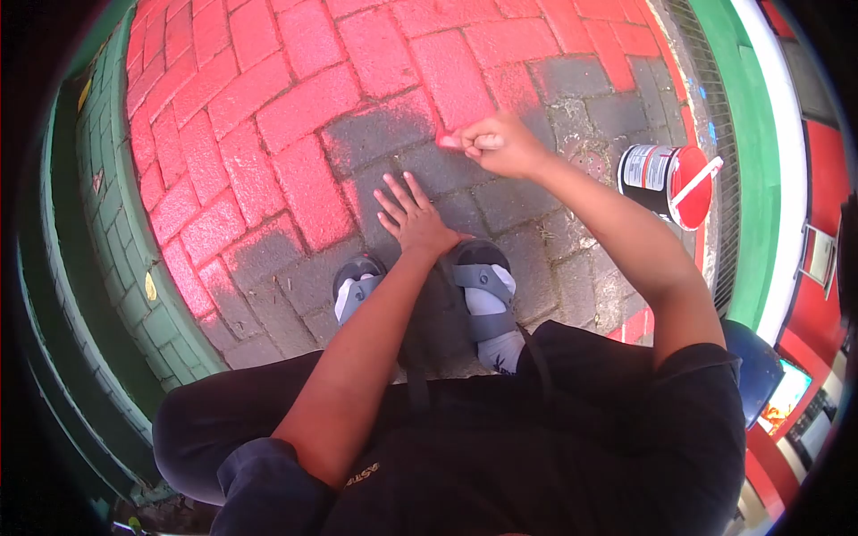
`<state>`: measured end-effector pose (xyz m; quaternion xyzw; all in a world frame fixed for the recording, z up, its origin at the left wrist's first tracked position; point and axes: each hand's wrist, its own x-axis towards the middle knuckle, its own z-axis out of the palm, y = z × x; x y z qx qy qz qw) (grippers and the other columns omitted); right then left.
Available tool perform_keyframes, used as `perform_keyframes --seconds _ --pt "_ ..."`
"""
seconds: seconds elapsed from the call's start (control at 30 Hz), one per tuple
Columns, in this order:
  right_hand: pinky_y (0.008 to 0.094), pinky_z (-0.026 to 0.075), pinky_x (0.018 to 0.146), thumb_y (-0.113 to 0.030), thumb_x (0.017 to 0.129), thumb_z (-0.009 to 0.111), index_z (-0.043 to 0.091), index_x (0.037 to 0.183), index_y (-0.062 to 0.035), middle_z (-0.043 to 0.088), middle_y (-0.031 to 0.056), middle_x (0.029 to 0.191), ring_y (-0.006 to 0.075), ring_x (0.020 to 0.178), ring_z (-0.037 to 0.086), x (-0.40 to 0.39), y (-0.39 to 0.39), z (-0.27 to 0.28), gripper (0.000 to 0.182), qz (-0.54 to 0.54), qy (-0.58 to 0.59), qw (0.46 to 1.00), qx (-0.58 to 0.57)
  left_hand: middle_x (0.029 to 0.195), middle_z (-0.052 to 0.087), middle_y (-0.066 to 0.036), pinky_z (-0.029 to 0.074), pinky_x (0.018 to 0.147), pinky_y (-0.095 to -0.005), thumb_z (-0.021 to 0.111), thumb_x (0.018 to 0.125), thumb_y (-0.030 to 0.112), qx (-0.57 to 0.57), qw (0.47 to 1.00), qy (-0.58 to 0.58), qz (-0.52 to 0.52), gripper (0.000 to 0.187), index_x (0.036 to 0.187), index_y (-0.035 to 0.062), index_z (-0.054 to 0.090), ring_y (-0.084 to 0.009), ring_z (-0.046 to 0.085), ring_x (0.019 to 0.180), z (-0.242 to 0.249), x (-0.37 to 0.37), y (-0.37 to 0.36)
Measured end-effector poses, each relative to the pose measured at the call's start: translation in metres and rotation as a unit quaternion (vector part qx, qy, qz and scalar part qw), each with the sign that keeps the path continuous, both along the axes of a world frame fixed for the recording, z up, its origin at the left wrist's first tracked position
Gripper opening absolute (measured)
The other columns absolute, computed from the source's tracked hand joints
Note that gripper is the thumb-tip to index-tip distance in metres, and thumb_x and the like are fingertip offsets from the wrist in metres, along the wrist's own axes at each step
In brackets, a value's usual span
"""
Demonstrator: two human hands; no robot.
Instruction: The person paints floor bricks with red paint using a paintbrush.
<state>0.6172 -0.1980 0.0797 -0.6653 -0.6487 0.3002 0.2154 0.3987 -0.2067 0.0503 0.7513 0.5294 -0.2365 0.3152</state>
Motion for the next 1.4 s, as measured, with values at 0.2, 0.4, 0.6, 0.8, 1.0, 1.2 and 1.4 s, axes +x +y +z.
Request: perform_keyframes --seconds 0.2,0.4,0.6,0.8,1.0,1.2,1.4 --pt "0.0399 0.052 0.066 -0.027 0.090 0.072 0.061 0.071 -0.0073 0.071 0.0069 0.074 0.0186 0.071 0.067 0.102 0.077 -0.062 0.030 -0.456 0.169 0.873 -0.024 0.165 -0.023 -0.029 0.007 0.119 -0.0705 0.095 0.048 0.065 0.012 1.000 -0.006 0.014 0.171 0.160 0.0004 -0.017 -0.0564 -0.017 0.151 -0.002 0.004 -0.003" --pt "0.0347 0.057 0.088 -0.010 0.087 0.061 0.071 0.083 -0.0104 0.076 0.0104 0.117 0.0203 0.104 0.074 0.085 0.104 -0.047 0.011 -0.189 0.089 0.957 0.202 0.166 -0.020 -0.030 0.008 0.118 -0.0715 0.095 0.049 0.064 -0.005 1.000 0.003 0.017 0.169 0.160 0.0005 -0.015 -0.0562 -0.016 0.151 0.001 0.005 0.001" --pt "0.0390 0.057 0.074 -0.019 0.087 0.069 0.070 0.080 -0.0102 0.077 0.0085 0.106 0.0276 0.090 0.074 -0.034 0.028 -0.011 0.012 0.082 0.112 0.985 0.102 0.168 -0.017 -0.027 0.008 0.121 -0.0674 0.095 0.054 0.060 -0.057 0.998 0.026 0.018 0.162 0.162 0.0035 -0.012 -0.0531 -0.016 0.153 0.013 0.007 0.013" --pt "0.0306 0.054 0.064 -0.003 0.090 0.067 0.065 0.071 -0.0033 0.070 0.0035 0.070 0.0122 0.062 0.063 0.013 0.079 -0.030 0.020 -0.368 0.071 0.922 0.100 0.169 -0.016 -0.025 0.007 0.121 -0.0672 0.094 0.055 0.059 -0.076 0.996 0.015 0.042 0.159 0.163 0.0061 -0.011 -0.0530 -0.014 0.153 0.008 0.004 0.015" --pt "0.0444 0.055 0.068 -0.022 0.079 0.069 0.073 0.081 -0.0105 0.070 0.0143 0.080 0.0363 0.079 0.071 -0.140 0.097 -0.022 0.012 -0.283 0.064 0.951 0.109 0.169 -0.012 -0.026 0.006 0.121 -0.0675 0.090 0.060 0.062 -0.043 0.999 0.001 0.018 0.152 0.164 0.0059 -0.006 -0.0528 -0.010 0.154 -0.004 -0.003 0.005" --pt "0.0357 0.056 0.063 -0.013 0.083 0.073 0.075 0.087 -0.0078 0.075 0.0090 0.086 0.0228 0.072 0.072 -0.183 0.117 -0.027 0.008 -0.244 0.194 0.949 0.050 0.169 -0.008 -0.027 0.006 0.121 -0.0669 0.084 0.063 0.068 0.053 0.998 -0.026 0.003 0.146 0.164 0.0046 0.000 -0.0562 -0.004 0.152 -0.025 -0.007 -0.006" --pt "0.0449 0.052 0.067 -0.023 0.084 0.075 0.067 0.075 -0.0030 0.067 0.0193 0.077 0.0344 0.074 0.068 0.072 0.043 0.038 0.023 -0.355 -0.161 0.920 0.033 0.169 -0.017 -0.025 0.007 0.121 -0.0666 0.096 0.051 0.062 -0.041 0.998 0.036 0.032 0.165 0.162 0.0063 -0.013 -0.0516 -0.015 0.153 0.016 0.011 0.013"
